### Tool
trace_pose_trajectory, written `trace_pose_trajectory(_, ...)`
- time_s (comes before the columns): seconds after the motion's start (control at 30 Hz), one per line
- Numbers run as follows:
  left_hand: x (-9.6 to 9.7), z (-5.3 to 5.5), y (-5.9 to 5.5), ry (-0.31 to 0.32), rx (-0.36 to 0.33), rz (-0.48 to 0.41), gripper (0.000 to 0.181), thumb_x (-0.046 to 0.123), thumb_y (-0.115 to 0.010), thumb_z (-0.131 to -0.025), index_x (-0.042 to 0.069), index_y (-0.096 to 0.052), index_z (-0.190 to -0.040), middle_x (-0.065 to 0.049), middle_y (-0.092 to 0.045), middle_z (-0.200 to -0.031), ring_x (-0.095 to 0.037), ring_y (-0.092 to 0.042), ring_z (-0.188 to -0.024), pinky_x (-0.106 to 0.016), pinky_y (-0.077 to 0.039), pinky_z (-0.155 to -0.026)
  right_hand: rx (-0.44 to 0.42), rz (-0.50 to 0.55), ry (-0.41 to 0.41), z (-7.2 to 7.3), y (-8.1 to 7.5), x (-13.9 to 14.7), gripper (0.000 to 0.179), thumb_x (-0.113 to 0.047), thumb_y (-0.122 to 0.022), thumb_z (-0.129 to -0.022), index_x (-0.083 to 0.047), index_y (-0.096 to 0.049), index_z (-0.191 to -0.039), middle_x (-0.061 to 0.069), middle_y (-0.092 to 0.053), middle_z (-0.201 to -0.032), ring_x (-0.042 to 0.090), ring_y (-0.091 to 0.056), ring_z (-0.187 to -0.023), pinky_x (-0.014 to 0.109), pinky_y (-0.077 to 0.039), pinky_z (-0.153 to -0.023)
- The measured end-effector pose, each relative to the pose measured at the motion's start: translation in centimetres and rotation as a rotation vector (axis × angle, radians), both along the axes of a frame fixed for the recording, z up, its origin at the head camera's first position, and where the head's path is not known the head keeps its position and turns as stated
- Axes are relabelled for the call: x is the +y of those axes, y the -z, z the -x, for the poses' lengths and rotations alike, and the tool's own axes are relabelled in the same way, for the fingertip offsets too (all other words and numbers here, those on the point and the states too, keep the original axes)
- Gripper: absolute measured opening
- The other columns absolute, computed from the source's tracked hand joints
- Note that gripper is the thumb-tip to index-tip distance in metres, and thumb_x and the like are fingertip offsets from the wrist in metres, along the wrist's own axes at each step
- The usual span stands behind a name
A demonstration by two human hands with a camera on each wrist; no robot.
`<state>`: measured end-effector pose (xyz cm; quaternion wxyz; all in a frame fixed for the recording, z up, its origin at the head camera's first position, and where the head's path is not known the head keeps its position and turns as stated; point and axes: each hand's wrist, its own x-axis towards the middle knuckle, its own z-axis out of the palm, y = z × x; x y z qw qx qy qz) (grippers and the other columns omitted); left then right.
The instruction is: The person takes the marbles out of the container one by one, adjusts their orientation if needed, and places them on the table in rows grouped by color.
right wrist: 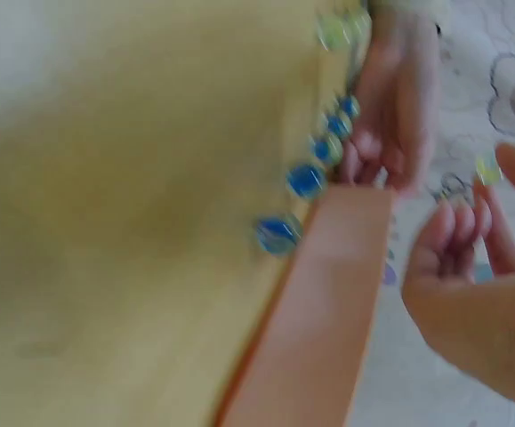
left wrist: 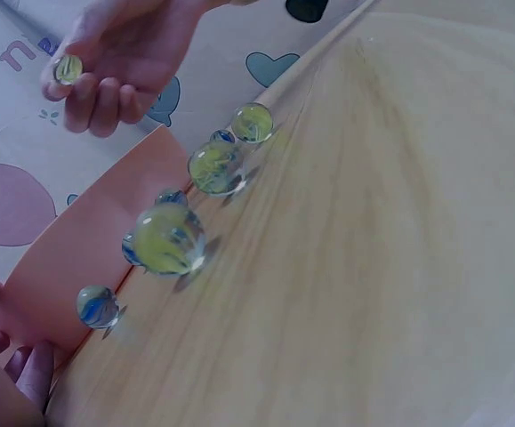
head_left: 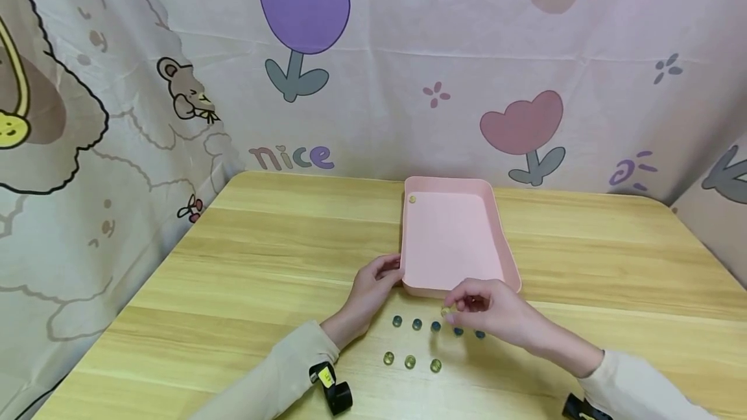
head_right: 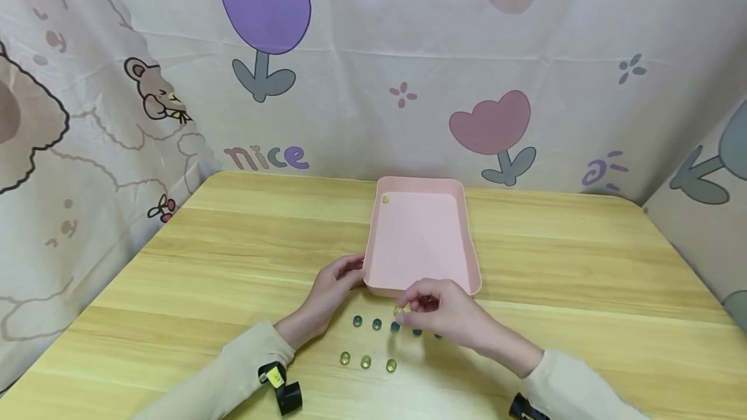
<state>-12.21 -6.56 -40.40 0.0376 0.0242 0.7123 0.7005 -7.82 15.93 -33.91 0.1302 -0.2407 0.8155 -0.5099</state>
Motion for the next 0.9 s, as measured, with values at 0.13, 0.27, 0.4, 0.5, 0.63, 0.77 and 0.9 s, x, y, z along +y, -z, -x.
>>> trace_pose_trajectory(0.13,-0.1,0.0,0.0,0.001,-0.007,0.006,0.038,0.009,-0.06,-0.094,-0.003,-0.055,-0.13,-0.015,-0.06,-0.121,-0.023,-0.059,-0.105,-0.03,-0.051,-0.093,-0.008,0.023,0.055,-0.9,0.5,0.2,0.016,-0.014,-0.072,-0.085,-0.004,-0.069,-0.097,0.005,-0.057,-0.084,0.011,-0.052,-0.076,0.021,-0.047,-0.062)
trace_pose_trajectory(0.27,-0.2,-0.1,-0.1,-0.003,-0.004,0.007,0.038,0.01,-0.06,-0.094,-0.003,-0.055,-0.13,-0.015,-0.06,-0.121,-0.023,-0.059,-0.105,-0.031,-0.051,-0.092,-0.015,0.036,0.068,-1.5,0.9,0.5,0.015,-0.014,-0.072,-0.085,-0.004,-0.069,-0.097,0.005,-0.057,-0.084,0.012,-0.052,-0.077,0.022,-0.048,-0.065)
trace_pose_trajectory(0.4,0.0,-0.3,-0.2,-0.004,-0.001,0.004,0.039,0.01,-0.061,-0.094,-0.003,-0.055,-0.13,-0.014,-0.06,-0.121,-0.022,-0.059,-0.104,-0.032,-0.051,-0.092,-0.06,0.058,0.078,-2.1,1.5,1.0,0.017,-0.013,-0.072,-0.085,-0.003,-0.069,-0.098,0.004,-0.058,-0.084,0.012,-0.053,-0.077,0.023,-0.049,-0.067)
trace_pose_trajectory(0.5,0.1,-0.3,-0.2,-0.002,0.0,0.005,0.039,0.011,-0.062,-0.094,-0.003,-0.055,-0.13,-0.014,-0.061,-0.12,-0.022,-0.059,-0.104,-0.032,-0.051,-0.092,-0.162,0.092,0.092,-2.8,2.0,1.5,0.021,-0.012,-0.071,-0.086,0.002,-0.067,-0.101,0.005,-0.06,-0.087,0.011,-0.055,-0.078,0.023,-0.051,-0.069)
trace_pose_trajectory(0.63,0.2,-0.2,-0.2,-0.002,-0.005,0.007,0.039,0.011,-0.062,-0.094,-0.003,-0.056,-0.129,-0.013,-0.061,-0.12,-0.021,-0.059,-0.103,-0.031,-0.051,-0.092,-0.305,0.131,0.107,-3.7,2.6,2.1,0.026,-0.011,-0.068,-0.088,0.007,-0.064,-0.108,0.006,-0.064,-0.094,0.012,-0.057,-0.083,0.024,-0.051,-0.073)
trace_pose_trajectory(0.77,0.1,-0.1,-0.2,-0.001,-0.015,0.008,0.038,0.011,-0.061,-0.094,-0.002,-0.056,-0.13,-0.013,-0.06,-0.12,-0.021,-0.059,-0.104,-0.03,-0.051,-0.093,-0.339,0.129,0.114,-4.2,2.9,2.4,0.027,-0.011,-0.067,-0.088,0.006,-0.064,-0.109,0.006,-0.063,-0.093,0.012,-0.057,-0.082,0.024,-0.051,-0.072)
trace_pose_trajectory(0.9,0.1,-0.2,-0.2,0.0,-0.015,0.004,0.039,0.011,-0.061,-0.094,-0.002,-0.055,-0.13,-0.014,-0.06,-0.121,-0.022,-0.059,-0.105,-0.031,-0.05,-0.093,-0.331,0.124,0.109,-4.5,3.4,2.4,0.024,-0.01,-0.068,-0.087,0.005,-0.065,-0.106,0.003,-0.059,-0.086,0.011,-0.054,-0.076,0.022,-0.049,-0.066)
